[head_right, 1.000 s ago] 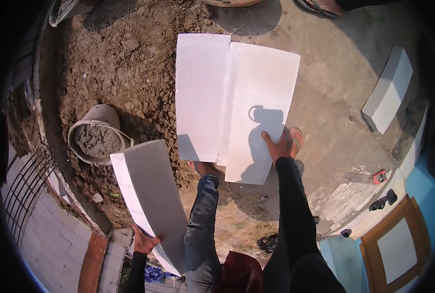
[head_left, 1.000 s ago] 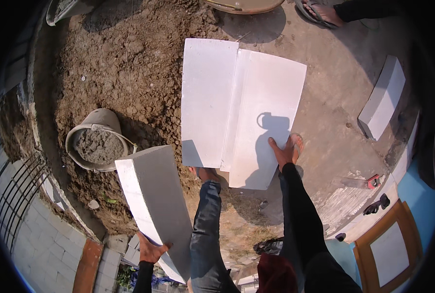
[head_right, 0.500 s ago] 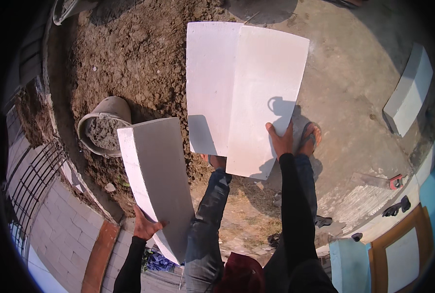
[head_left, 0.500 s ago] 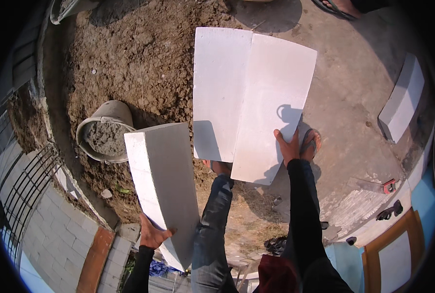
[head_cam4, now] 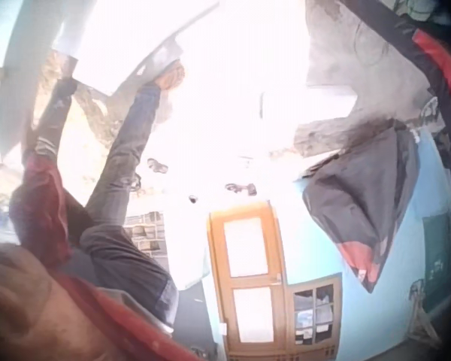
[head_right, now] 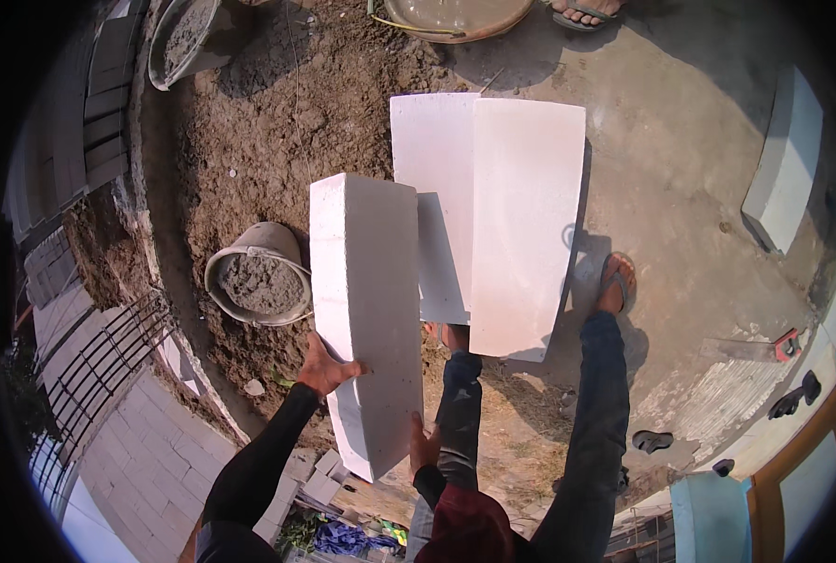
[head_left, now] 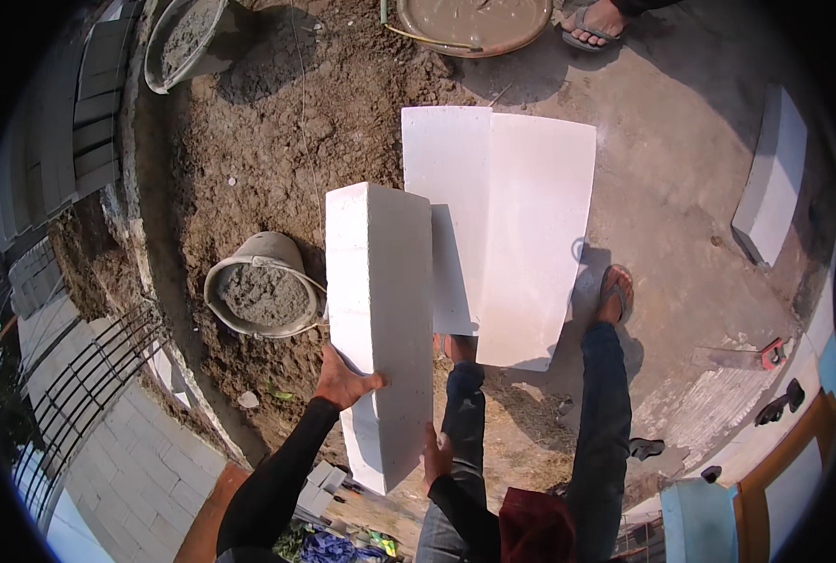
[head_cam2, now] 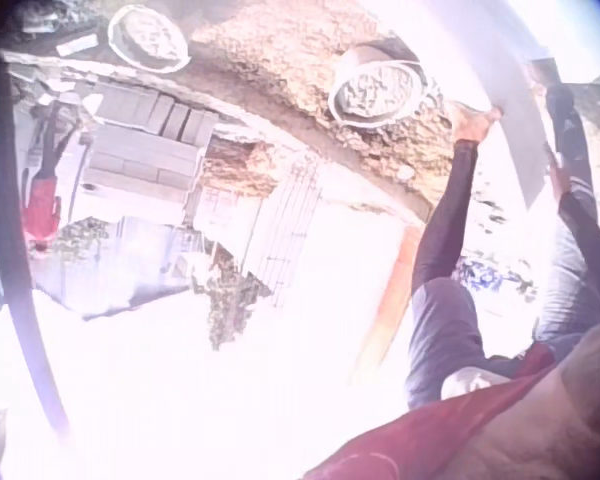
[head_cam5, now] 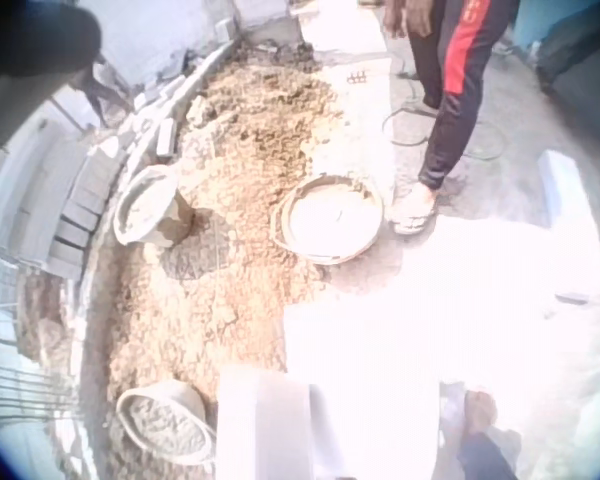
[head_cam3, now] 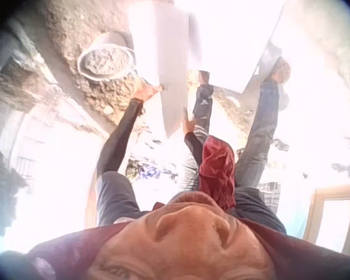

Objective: The person picks up two white construction blocks from a stack by hand and carries them across a construction site, placing them on the ground.

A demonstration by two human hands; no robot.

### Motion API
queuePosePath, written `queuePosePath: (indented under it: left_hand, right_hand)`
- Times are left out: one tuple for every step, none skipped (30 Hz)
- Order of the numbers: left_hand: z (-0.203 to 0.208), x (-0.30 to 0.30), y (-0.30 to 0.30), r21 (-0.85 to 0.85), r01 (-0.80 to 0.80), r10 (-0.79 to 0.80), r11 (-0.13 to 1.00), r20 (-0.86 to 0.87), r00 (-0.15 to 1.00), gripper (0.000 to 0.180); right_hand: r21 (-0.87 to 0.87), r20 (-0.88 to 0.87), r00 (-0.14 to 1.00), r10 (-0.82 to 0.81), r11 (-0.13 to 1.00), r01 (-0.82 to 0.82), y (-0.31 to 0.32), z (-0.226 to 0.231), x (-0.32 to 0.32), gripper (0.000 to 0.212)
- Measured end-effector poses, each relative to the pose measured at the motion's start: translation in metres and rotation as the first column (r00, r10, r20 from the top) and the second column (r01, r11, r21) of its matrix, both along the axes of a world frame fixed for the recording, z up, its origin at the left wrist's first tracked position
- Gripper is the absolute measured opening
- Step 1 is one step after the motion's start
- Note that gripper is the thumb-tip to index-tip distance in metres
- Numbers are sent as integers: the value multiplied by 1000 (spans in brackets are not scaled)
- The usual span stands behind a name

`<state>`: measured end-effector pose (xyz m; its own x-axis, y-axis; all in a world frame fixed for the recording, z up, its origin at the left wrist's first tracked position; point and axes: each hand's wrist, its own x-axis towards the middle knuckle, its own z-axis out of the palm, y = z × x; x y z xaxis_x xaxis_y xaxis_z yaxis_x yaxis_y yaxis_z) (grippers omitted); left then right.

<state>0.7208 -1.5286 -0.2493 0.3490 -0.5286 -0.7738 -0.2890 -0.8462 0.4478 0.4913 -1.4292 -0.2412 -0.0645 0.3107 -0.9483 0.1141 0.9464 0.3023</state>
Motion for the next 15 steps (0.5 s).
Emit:
queuePosePath:
  left_hand:
    - [2, 4, -17, 11, -40, 40, 999, -60, 997, 107]
    - [6, 9, -33, 26, -81, 84, 996, -117, 990, 111]
    - [-13, -1, -65, 30, -77, 82, 997, -246, 966, 116]
    - [-18, 2, -71, -25, -73, 65, 997, -242, 968, 116]
    - [-25, 4, -79, -83, -64, 43, 994, -238, 970, 116]
    - [-33, 4, -89, -141, -49, 13, 989, -242, 970, 116]
    - [-24, -10, -118, -173, 62, -88, 983, -146, 985, 115]
    - [-25, -10, -125, -192, -12, -23, 981, -183, 983, 108]
    - [-26, -10, -126, -200, -86, 40, 976, -223, 974, 101]
    - [-31, -10, -130, -207, -155, 96, 966, -271, 958, 94]
    - [-40, -11, -138, -204, -135, 65, 970, -315, 947, 92]
    - [-47, -12, -142, -192, -117, 42, 974, -356, 934, 91]
    - [-57, -13, -151, -189, -97, 14, 977, -400, 917, 89]
    - [-67, -14, -158, -183, -77, -12, 980, -441, 897, 87]
    - [-75, -17, -162, 35, -346, 264, 937, -720, 641, 94]
  right_hand:
    - [34, -48, 998, -31, 999, 32, -4, 6, 1, 110]
    - [68, -94, 994, -56, 996, 63, -8, 11, 1, 111]
    - [142, -122, 985, -118, 981, 135, -28, 9, -8, 115]
    - [267, -9, 976, -218, 940, 213, -41, 10, -5, 115]
    - [348, 94, 951, -295, 905, 246, -55, 2, -7, 107]
    - [261, 137, 939, -314, 926, 272, -78, -21, -21, 100]
    - [59, 108, 956, -273, 962, 268, -107, -51, -43, 92]
    - [-171, 61, 980, -191, 965, 199, -141, -87, -67, 85]
    - [-404, -75, 997, -34, 915, 1, -181, -131, -97, 79]
    - [-544, -292, 945, 148, 787, -291, -223, -173, -134, 72]
    - [-535, -553, 777, 301, 587, -608, -259, -209, -173, 66]
    - [-416, -731, 561, 389, 399, -817, -283, -235, -208, 61]
    - [-297, -808, 391, 441, 268, -916, -299, -254, -239, 57]
    - [-185, -845, 236, 480, 151, -971, -304, -270, -261, 54]
    - [-132, -854, 145, 499, 60, -989, -300, -283, -271, 52]
